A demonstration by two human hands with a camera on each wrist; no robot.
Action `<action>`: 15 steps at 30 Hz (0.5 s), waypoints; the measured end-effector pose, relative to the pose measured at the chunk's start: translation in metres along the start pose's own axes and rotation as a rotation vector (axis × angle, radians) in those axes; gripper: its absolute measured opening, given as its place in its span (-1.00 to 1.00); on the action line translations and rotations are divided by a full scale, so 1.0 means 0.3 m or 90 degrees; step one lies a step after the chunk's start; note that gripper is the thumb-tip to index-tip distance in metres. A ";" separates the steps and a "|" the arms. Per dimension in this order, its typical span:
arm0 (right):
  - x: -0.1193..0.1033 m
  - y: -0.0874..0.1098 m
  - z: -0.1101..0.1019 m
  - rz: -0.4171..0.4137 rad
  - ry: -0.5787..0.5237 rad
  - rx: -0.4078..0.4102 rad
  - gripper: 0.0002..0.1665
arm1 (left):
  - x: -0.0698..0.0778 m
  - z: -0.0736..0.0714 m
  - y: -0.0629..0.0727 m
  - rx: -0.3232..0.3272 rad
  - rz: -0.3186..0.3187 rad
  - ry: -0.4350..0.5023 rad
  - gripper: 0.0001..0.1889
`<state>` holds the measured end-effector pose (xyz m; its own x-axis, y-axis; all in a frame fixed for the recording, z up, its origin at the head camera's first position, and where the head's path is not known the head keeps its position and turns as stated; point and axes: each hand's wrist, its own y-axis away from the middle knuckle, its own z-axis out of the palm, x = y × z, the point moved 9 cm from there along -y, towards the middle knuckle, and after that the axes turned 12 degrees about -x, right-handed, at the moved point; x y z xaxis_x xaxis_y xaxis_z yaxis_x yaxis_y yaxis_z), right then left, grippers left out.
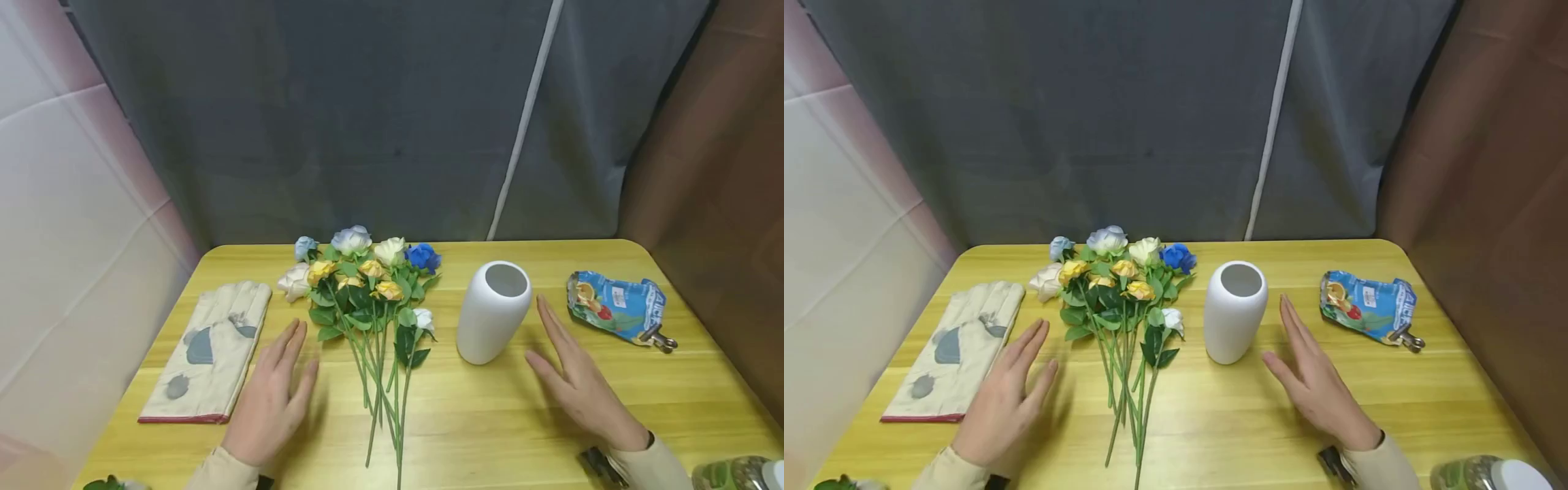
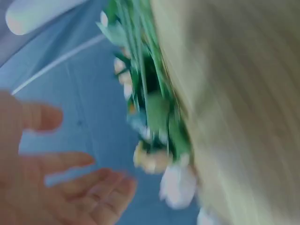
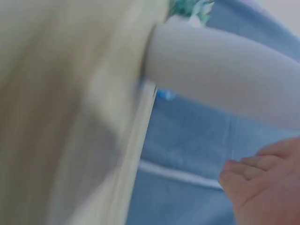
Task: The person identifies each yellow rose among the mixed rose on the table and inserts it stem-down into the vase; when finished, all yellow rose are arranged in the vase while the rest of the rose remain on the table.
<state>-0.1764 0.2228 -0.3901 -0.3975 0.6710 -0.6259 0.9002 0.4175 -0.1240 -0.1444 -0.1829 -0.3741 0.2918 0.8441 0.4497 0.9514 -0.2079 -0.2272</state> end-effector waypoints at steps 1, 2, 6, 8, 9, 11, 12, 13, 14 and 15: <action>-0.003 -0.018 -0.007 -0.002 -0.049 0.004 -0.05 | -0.016 0.002 -0.026 -0.009 -0.026 0.050 -0.46; -0.007 -0.037 -0.015 -0.008 -0.091 0.011 -0.03 | -0.036 0.010 -0.056 -0.020 -0.051 0.109 -0.52; -0.028 -0.104 -0.037 -0.035 -0.204 0.026 0.04 | -0.147 0.084 -0.163 -0.090 -0.177 0.349 -0.65; -0.037 -0.131 -0.040 -0.046 -0.237 0.029 0.07 | -0.195 0.126 -0.203 -0.116 -0.224 0.437 -0.65; -0.042 -0.143 -0.041 -0.052 -0.247 0.030 0.07 | -0.213 0.143 -0.220 -0.126 -0.240 0.468 -0.64; -0.050 -0.163 -0.041 -0.064 -0.265 0.034 0.05 | -0.241 0.170 -0.250 -0.138 -0.264 0.511 -0.63; -0.055 -0.170 -0.042 -0.071 -0.267 0.037 0.04 | -0.250 0.181 -0.264 -0.144 -0.269 0.522 -0.62; -0.057 -0.177 -0.043 -0.077 -0.268 0.041 0.02 | -0.256 0.188 -0.277 -0.149 -0.272 0.524 -0.63; -0.060 -0.182 -0.044 -0.082 -0.268 0.045 0.00 | -0.260 0.194 -0.289 -0.155 -0.275 0.527 -0.63; -0.062 -0.185 -0.046 -0.085 -0.267 0.049 -0.02 | -0.264 0.199 -0.299 -0.157 -0.280 0.526 -0.63</action>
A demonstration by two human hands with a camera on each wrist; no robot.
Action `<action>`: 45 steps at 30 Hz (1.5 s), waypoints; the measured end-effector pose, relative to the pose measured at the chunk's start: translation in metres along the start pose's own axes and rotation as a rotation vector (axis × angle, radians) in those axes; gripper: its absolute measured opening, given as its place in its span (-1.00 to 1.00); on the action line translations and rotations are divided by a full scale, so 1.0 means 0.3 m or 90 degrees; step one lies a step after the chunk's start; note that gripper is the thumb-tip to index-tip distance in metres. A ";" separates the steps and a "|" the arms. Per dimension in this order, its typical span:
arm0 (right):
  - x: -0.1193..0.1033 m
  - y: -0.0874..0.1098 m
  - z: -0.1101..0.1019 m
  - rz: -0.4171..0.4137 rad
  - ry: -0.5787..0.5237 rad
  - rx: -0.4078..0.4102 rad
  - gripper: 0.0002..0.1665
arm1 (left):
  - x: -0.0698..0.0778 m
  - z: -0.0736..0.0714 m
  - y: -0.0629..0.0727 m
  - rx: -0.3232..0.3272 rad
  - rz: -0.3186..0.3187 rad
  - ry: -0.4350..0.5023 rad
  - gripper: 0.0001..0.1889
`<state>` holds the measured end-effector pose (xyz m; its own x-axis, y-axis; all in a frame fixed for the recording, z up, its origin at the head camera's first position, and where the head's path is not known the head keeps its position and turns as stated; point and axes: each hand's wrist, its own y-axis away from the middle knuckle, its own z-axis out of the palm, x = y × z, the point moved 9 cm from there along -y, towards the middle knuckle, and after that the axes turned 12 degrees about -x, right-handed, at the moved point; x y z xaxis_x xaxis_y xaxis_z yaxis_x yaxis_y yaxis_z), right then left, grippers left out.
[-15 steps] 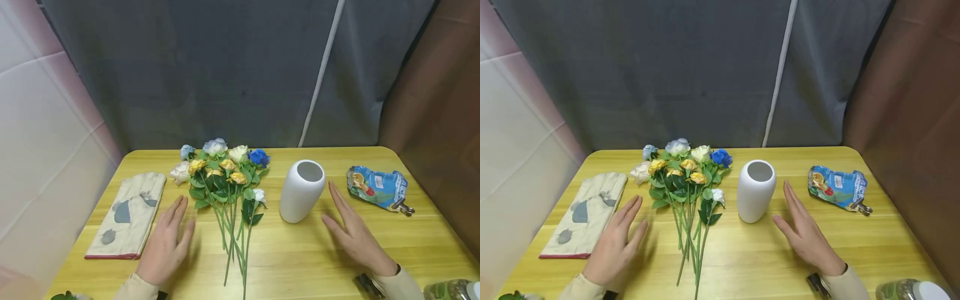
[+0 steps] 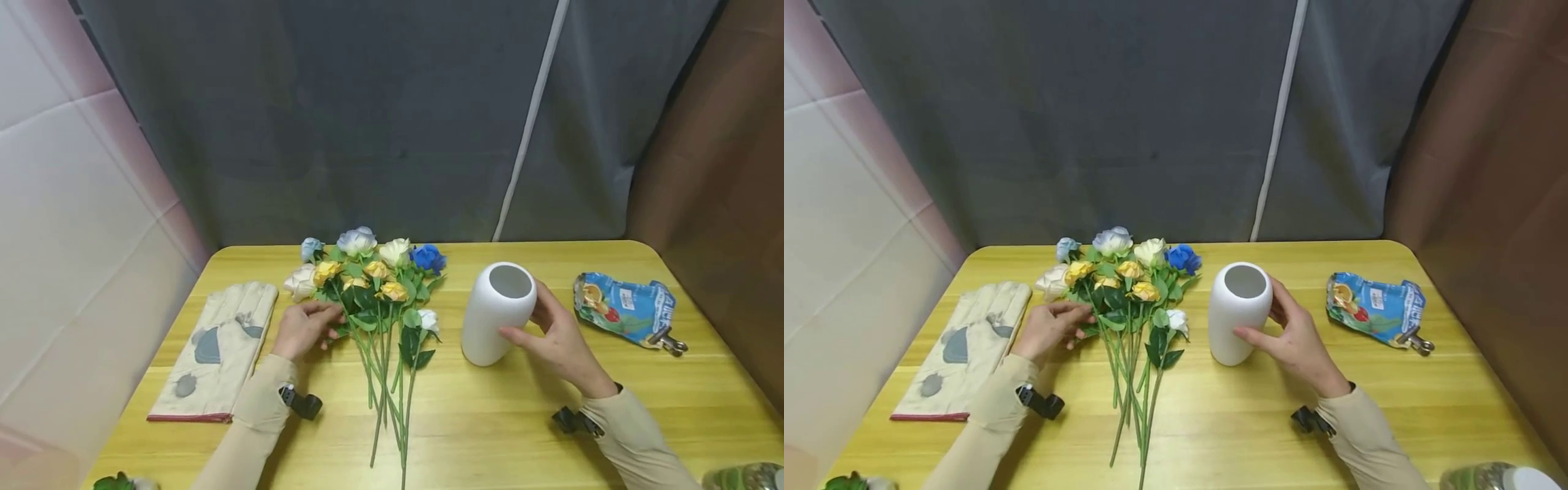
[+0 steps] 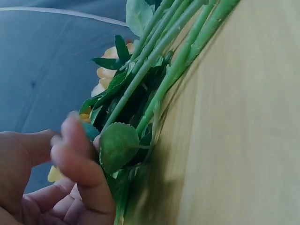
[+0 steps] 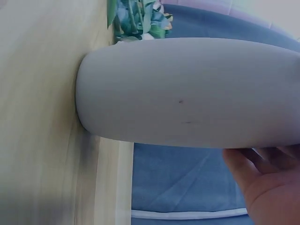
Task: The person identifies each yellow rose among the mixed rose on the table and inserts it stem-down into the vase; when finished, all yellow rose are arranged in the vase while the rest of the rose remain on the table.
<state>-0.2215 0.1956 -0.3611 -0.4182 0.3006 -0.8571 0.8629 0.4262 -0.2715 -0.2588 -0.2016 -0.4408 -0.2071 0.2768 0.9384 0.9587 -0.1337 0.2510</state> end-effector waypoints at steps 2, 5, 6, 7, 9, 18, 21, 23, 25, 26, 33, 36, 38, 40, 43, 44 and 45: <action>-0.002 -0.001 -0.005 -0.002 0.005 0.005 -0.05 | 0.000 0.005 -0.023 0.002 -0.007 0.000 -0.64; -0.003 -0.003 -0.006 0.002 0.006 0.003 -0.07 | -0.004 0.009 -0.045 0.009 -0.021 0.006 -0.66; -0.003 -0.004 -0.005 0.004 0.004 0.001 -0.07 | -0.008 0.009 -0.049 0.012 -0.026 0.009 -0.66; -0.002 -0.004 -0.004 0.008 0.004 -0.002 -0.07 | -0.013 0.009 -0.053 0.015 -0.033 0.011 -0.67; 0.000 -0.003 0.000 0.015 0.007 -0.006 -0.08 | -0.024 0.011 -0.059 0.018 -0.044 0.013 -0.68; 0.010 0.004 0.006 0.033 0.023 -0.008 -0.10 | -0.034 0.012 -0.075 0.041 -0.033 -0.021 -0.77; 0.012 0.004 0.007 0.034 0.025 -0.008 -0.09 | -0.017 0.005 -0.066 0.045 -0.021 -0.036 -0.80; 0.012 0.004 0.008 0.036 0.025 -0.009 -0.09 | -0.005 -0.004 -0.057 0.047 -0.015 -0.043 -0.80; 0.012 0.004 0.009 0.039 0.024 -0.011 -0.10 | 0.008 -0.017 -0.046 0.050 -0.012 -0.054 -0.80; 0.012 0.003 0.009 0.041 0.024 -0.012 -0.10 | 0.015 -0.024 -0.040 0.051 -0.009 -0.060 -0.79; 0.012 0.004 0.012 0.038 0.018 -0.013 -0.10 | 0.072 -0.074 0.001 0.065 0.030 -0.133 -0.74; 0.013 0.004 0.014 0.039 0.019 -0.014 -0.09 | 0.094 -0.103 0.019 0.101 0.046 -0.136 -0.75; 0.012 0.004 0.014 0.039 0.020 -0.014 -0.09 | 0.106 -0.125 0.031 0.135 0.048 -0.145 -0.76; 0.010 0.003 0.013 0.038 0.022 -0.015 -0.09 | 0.118 -0.146 0.041 0.167 0.047 -0.155 -0.76; 0.008 0.002 0.012 0.035 0.022 -0.016 -0.09 | 0.142 -0.175 0.059 0.213 0.050 -0.157 -0.75; 0.008 0.002 0.012 0.035 0.023 -0.016 -0.09 | 0.149 -0.183 0.065 0.224 0.053 -0.148 -0.74; 0.007 0.002 0.012 0.033 0.023 -0.017 -0.09 | 0.157 -0.192 0.070 0.236 0.057 -0.136 -0.73</action>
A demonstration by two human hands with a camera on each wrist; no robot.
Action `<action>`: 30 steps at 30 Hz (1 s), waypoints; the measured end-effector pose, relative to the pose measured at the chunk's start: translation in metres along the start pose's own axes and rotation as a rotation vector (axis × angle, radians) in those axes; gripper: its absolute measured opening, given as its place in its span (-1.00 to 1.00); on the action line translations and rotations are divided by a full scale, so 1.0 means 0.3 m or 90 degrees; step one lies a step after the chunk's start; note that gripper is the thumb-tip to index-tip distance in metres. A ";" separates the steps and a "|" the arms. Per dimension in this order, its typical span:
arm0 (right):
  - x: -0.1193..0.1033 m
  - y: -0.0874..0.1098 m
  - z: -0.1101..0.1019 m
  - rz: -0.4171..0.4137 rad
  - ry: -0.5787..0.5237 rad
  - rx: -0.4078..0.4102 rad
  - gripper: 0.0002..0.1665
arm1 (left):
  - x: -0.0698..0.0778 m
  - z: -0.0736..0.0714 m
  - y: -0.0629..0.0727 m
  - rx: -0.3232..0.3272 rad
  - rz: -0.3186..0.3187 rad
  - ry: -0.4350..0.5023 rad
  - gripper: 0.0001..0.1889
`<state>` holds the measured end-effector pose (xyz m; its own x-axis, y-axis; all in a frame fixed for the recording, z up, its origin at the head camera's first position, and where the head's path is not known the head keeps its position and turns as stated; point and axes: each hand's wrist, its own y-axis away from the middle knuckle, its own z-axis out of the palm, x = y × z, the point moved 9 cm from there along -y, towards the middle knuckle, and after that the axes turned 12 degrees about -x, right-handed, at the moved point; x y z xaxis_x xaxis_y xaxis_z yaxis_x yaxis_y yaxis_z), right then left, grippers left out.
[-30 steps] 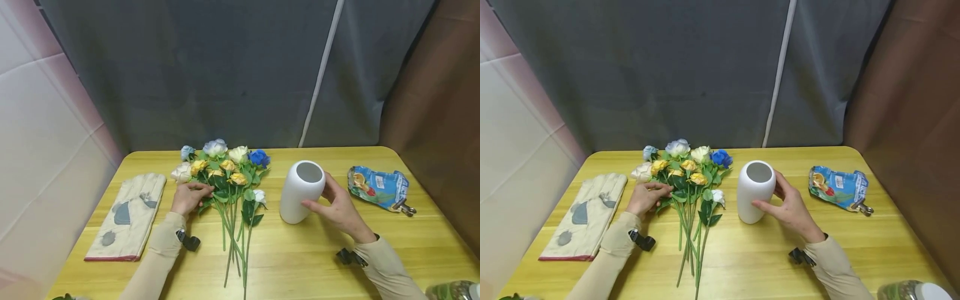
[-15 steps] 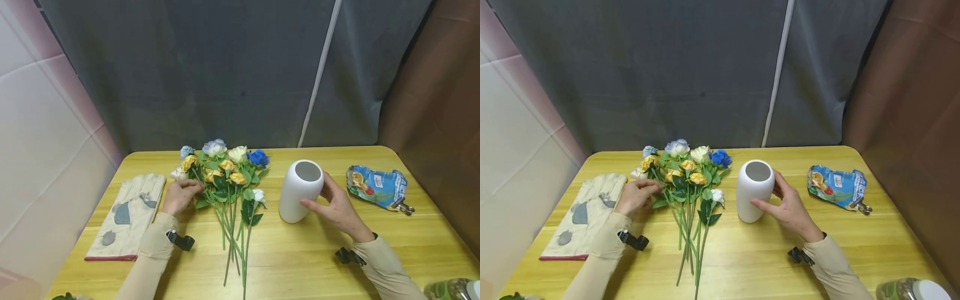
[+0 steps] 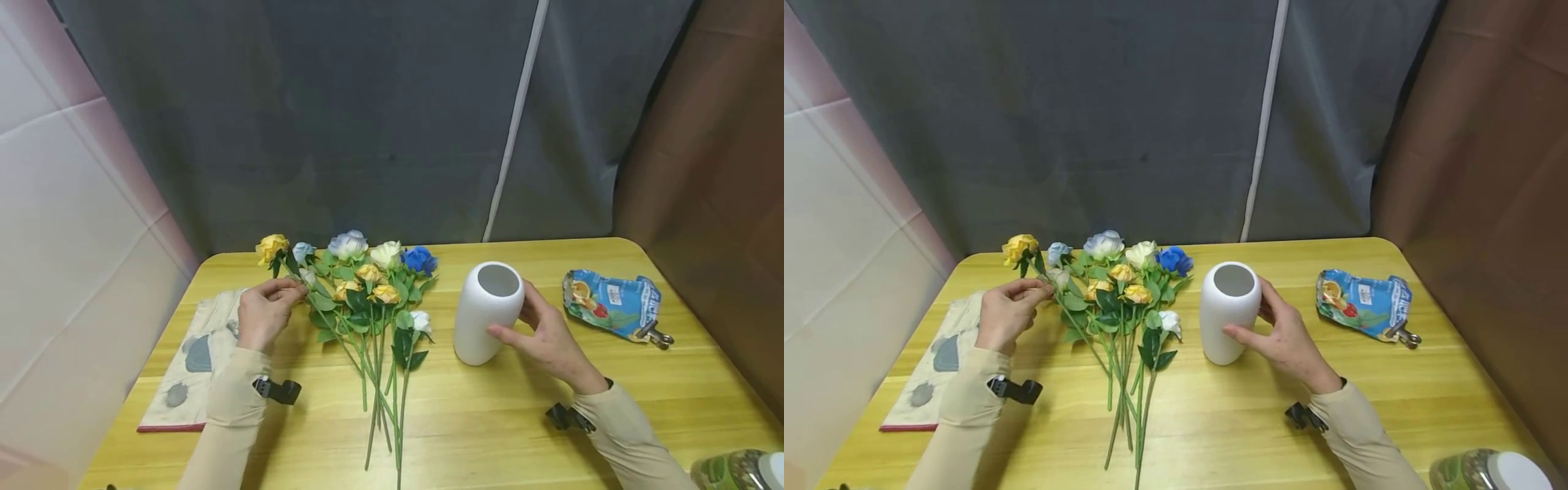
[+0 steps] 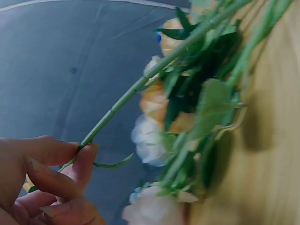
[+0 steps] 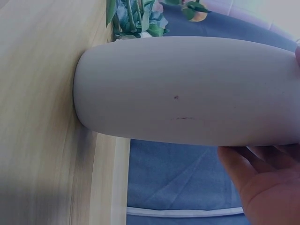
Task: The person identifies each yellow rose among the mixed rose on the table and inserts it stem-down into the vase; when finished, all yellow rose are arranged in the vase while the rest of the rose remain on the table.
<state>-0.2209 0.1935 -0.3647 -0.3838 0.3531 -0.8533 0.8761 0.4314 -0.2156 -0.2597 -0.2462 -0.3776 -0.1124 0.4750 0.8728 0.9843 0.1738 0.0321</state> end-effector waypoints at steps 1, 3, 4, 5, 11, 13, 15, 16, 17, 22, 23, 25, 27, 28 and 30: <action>0.000 0.000 -0.001 -0.002 0.000 0.001 -0.09 | 0.007 -0.011 0.002 0.013 0.002 0.014 -0.73; 0.000 0.001 -0.003 -0.006 -0.002 0.000 -0.09 | 0.025 -0.032 0.008 0.034 0.009 0.044 -0.73; 0.000 0.001 -0.003 -0.008 -0.001 0.000 -0.09 | 0.034 -0.043 0.011 0.045 0.014 0.059 -0.73; 0.001 0.001 -0.004 -0.009 -0.001 0.000 -0.09 | 0.044 -0.053 0.015 0.055 0.018 0.070 -0.72; 0.008 0.005 -0.003 -0.005 -0.008 0.002 -0.08 | 0.105 -0.077 0.031 0.088 0.049 0.139 -0.75; 0.007 0.005 -0.001 -0.007 -0.011 0.002 -0.08 | 0.128 -0.067 0.033 0.079 0.063 0.183 -0.78; 0.006 0.004 0.003 -0.011 -0.016 0.002 -0.08 | 0.154 -0.052 0.036 0.065 0.076 0.223 -0.81; 0.006 0.003 0.004 -0.012 -0.017 0.002 -0.08 | 0.167 -0.043 0.038 0.056 0.082 0.239 -0.82; 0.005 0.002 0.005 -0.014 -0.018 0.002 -0.08 | 0.182 -0.034 0.041 0.047 0.087 0.250 -0.83; 0.005 -0.001 0.007 -0.018 -0.016 0.001 -0.07 | 0.260 -0.002 0.062 0.021 0.127 0.271 -0.84; 0.006 -0.001 0.007 -0.017 -0.014 0.000 -0.07 | 0.277 0.002 0.067 0.017 0.137 0.273 -0.84; 0.009 -0.002 0.007 -0.014 -0.011 0.000 -0.07 | 0.311 0.011 0.076 0.013 0.156 0.277 -0.85; 0.011 -0.003 0.006 -0.012 -0.009 -0.001 -0.07 | 0.345 0.019 0.084 0.010 0.176 0.281 -0.85; 0.012 -0.003 0.007 -0.011 -0.008 -0.002 -0.07 | 0.362 0.023 0.088 0.010 0.186 0.284 -0.85; 0.012 -0.004 0.007 -0.011 -0.010 -0.004 -0.08 | 0.392 0.032 0.093 0.010 0.204 0.292 -0.85</action>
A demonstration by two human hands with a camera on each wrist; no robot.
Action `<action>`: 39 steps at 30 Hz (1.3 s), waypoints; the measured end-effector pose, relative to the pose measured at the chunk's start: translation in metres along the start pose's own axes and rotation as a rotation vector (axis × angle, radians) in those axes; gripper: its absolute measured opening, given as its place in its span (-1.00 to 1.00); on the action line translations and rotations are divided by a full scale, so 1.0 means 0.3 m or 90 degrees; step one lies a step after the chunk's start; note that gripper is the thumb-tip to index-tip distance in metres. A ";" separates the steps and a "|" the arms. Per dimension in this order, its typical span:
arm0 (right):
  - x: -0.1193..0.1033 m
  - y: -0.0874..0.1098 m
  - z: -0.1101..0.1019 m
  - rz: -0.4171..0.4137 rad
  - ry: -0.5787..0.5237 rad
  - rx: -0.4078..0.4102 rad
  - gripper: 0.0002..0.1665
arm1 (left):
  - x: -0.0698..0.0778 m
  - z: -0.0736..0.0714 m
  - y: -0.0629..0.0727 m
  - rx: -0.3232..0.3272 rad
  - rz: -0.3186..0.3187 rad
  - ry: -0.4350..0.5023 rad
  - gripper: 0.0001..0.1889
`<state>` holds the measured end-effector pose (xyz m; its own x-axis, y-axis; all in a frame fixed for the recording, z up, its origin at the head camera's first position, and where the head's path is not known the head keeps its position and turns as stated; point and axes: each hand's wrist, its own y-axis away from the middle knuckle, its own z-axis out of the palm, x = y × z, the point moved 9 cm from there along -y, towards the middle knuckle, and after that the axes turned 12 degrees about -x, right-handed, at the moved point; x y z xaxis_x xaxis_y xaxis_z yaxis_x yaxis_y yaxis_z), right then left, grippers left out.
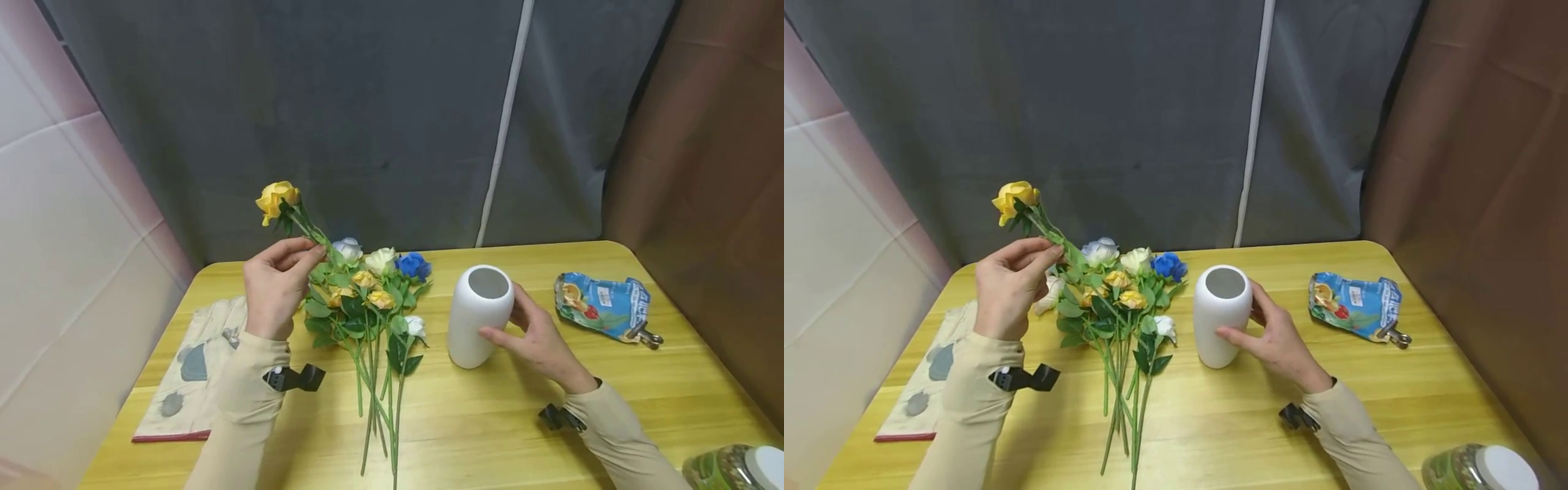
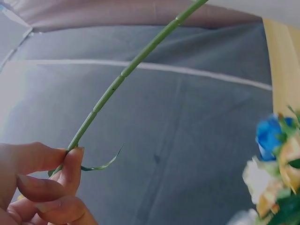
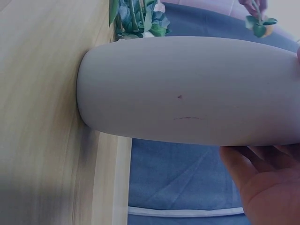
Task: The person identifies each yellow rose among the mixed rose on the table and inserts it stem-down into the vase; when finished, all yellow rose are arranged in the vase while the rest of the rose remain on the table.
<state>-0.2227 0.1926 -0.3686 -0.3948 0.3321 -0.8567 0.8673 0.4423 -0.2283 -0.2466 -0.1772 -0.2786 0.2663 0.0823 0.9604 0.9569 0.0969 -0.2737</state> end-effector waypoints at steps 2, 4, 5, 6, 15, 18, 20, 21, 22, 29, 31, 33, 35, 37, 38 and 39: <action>0.000 -0.001 0.001 -0.001 -0.004 -0.002 -0.08 | 0.019 0.021 -0.004 -0.005 0.014 0.011 -0.85; -0.001 -0.001 0.002 -0.002 -0.007 -0.003 -0.09 | 0.034 0.041 -0.007 -0.012 0.022 0.019 -0.85; -0.001 -0.001 0.002 -0.003 -0.009 -0.003 -0.09 | 0.039 0.050 -0.009 -0.015 0.025 0.023 -0.85; -0.002 -0.001 0.002 -0.004 -0.010 -0.004 -0.08 | 0.045 0.059 -0.011 -0.019 0.028 0.027 -0.85; -0.009 -0.003 0.005 -0.014 -0.013 -0.004 -0.08 | 0.095 0.108 -0.013 -0.015 0.079 0.080 -0.89; -0.009 -0.004 0.005 -0.012 -0.015 -0.004 -0.08 | 0.118 0.119 -0.017 0.000 0.104 0.097 -0.88; -0.008 -0.003 0.005 -0.011 -0.015 -0.004 -0.08 | 0.130 0.129 -0.021 0.009 0.114 0.115 -0.88; -0.007 -0.003 0.004 -0.011 -0.014 -0.003 -0.08 | 0.137 0.134 -0.022 0.013 0.121 0.124 -0.88; -0.007 -0.003 0.004 -0.011 -0.014 -0.003 -0.08 | 0.143 0.140 -0.024 0.016 0.127 0.133 -0.88; -0.003 -0.001 0.005 -0.021 -0.015 -0.007 -0.10 | 0.176 0.176 -0.026 0.032 0.168 0.193 -0.93; -0.003 -0.001 0.005 -0.023 -0.016 -0.008 -0.10 | 0.181 0.185 -0.025 0.034 0.174 0.198 -0.93; -0.004 -0.001 0.005 -0.025 -0.015 -0.008 -0.11 | 0.184 0.194 -0.026 0.035 0.178 0.197 -0.92; -0.005 -0.002 0.005 -0.026 -0.015 -0.008 -0.11 | 0.184 0.203 -0.030 0.033 0.180 0.194 -0.92; -0.005 -0.003 0.005 -0.026 -0.013 -0.009 -0.11 | 0.184 0.212 -0.032 0.032 0.184 0.189 -0.92; -0.005 -0.004 0.005 -0.027 -0.011 -0.009 -0.11 | 0.183 0.217 -0.034 0.031 0.184 0.187 -0.92; -0.005 -0.004 0.005 -0.026 -0.009 -0.009 -0.11 | 0.183 0.222 -0.034 0.031 0.186 0.184 -0.92</action>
<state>-0.2227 0.1903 -0.3678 -0.4259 0.3018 -0.8529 0.8461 0.4668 -0.2573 -0.2495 -0.1076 -0.2266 0.5538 -0.1673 0.8156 0.8317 0.1586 -0.5322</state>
